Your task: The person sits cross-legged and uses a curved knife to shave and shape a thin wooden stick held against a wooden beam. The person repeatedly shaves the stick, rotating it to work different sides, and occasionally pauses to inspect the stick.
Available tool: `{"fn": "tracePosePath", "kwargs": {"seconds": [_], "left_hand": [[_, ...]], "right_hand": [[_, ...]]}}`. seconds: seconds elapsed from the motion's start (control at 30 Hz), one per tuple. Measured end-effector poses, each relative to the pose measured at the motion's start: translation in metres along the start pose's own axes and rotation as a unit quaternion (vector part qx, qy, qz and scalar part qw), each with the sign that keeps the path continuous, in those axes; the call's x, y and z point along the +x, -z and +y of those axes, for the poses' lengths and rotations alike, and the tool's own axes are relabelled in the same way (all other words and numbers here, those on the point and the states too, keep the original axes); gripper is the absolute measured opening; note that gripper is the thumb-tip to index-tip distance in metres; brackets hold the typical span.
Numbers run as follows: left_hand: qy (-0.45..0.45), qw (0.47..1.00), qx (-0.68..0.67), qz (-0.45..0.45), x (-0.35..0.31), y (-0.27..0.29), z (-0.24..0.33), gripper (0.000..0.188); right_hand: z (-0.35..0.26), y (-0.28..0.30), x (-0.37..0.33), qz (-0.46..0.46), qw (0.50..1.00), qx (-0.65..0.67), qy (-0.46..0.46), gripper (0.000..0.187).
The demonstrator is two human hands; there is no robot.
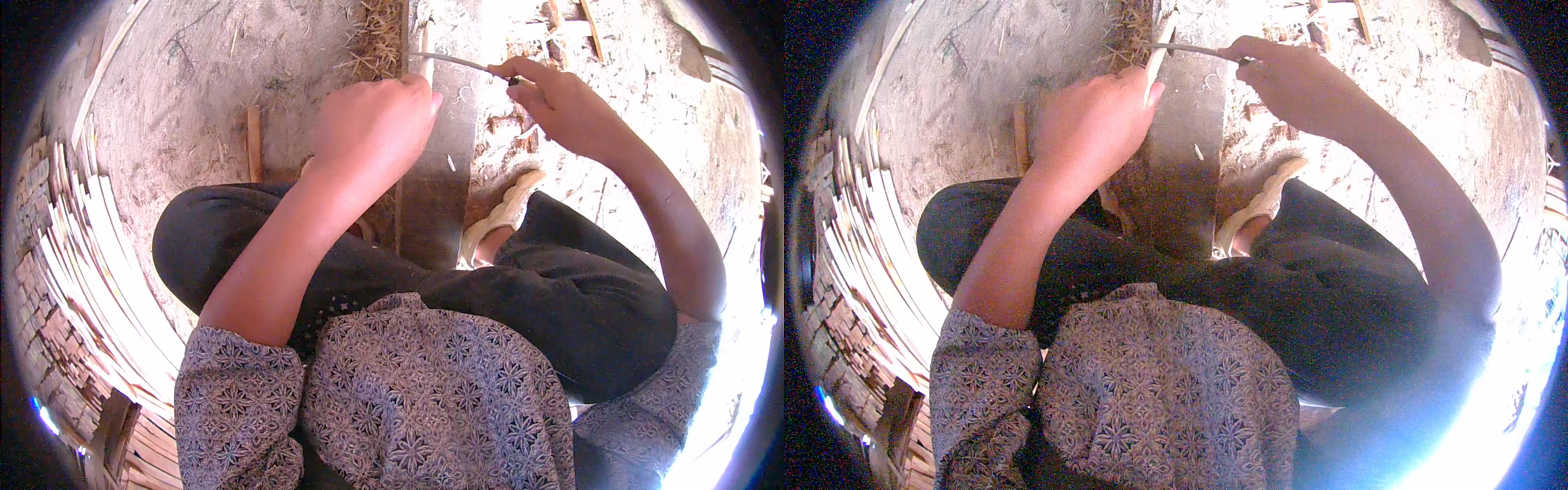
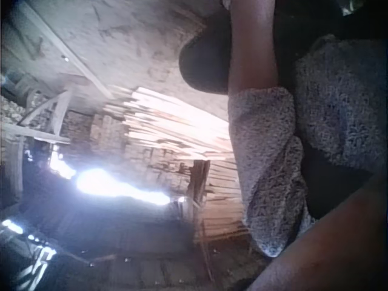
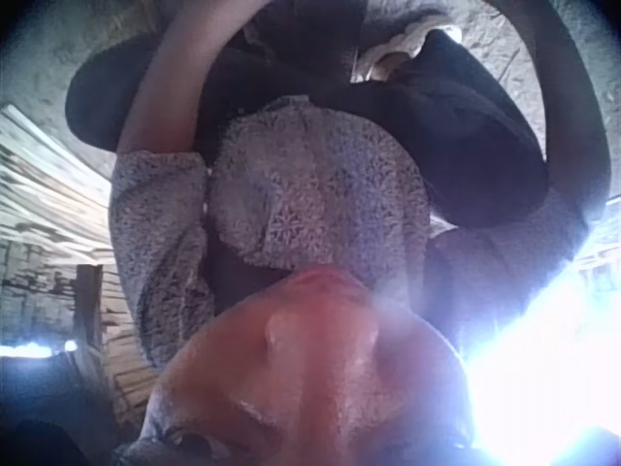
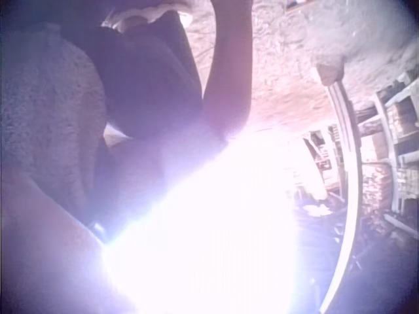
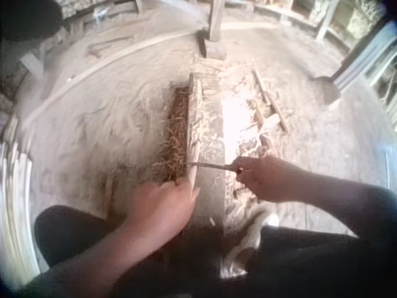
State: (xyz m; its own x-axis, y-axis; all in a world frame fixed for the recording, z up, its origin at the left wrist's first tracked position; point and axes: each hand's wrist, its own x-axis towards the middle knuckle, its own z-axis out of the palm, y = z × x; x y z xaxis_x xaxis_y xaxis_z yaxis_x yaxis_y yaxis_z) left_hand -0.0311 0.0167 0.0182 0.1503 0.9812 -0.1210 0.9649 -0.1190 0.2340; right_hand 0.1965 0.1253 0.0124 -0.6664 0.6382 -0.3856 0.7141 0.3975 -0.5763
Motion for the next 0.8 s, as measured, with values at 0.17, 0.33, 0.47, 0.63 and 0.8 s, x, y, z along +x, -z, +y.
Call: {"fn": "tracePosePath", "kwargs": {"seconds": [0.17, 0.33, 0.47, 0.63, 0.8], "left_hand": [[-0.012, 1.0, -0.029, -0.006, 0.013, 0.003, 0.014, 0.034], [0.016, 1.0, -0.011, 0.002, 0.011, 0.004, 0.006, 0.036], [0.019, 1.0, 0.001, -0.001, 0.006, 0.001, -0.002, 0.036], [0.004, 1.0, -0.016, 0.013, 0.009, 0.0, 0.002, 0.037], [-0.013, 0.999, 0.008, 0.031, 0.011, 0.001, -0.002, 0.036]], "right_hand": [[0.09, -0.025, 0.077, 0.029, 0.932, -0.328, 0.149, 0.024], [0.044, -0.014, 0.069, 0.002, 0.96, -0.252, 0.121, 0.025], [-0.004, 0.004, 0.011, -0.033, 0.999, -0.011, -0.033, 0.032], [0.061, -0.021, 0.049, 0.038, 0.987, -0.147, 0.043, 0.033], [0.073, -0.017, 0.073, 0.026, 0.981, -0.181, 0.068, 0.033]]}}
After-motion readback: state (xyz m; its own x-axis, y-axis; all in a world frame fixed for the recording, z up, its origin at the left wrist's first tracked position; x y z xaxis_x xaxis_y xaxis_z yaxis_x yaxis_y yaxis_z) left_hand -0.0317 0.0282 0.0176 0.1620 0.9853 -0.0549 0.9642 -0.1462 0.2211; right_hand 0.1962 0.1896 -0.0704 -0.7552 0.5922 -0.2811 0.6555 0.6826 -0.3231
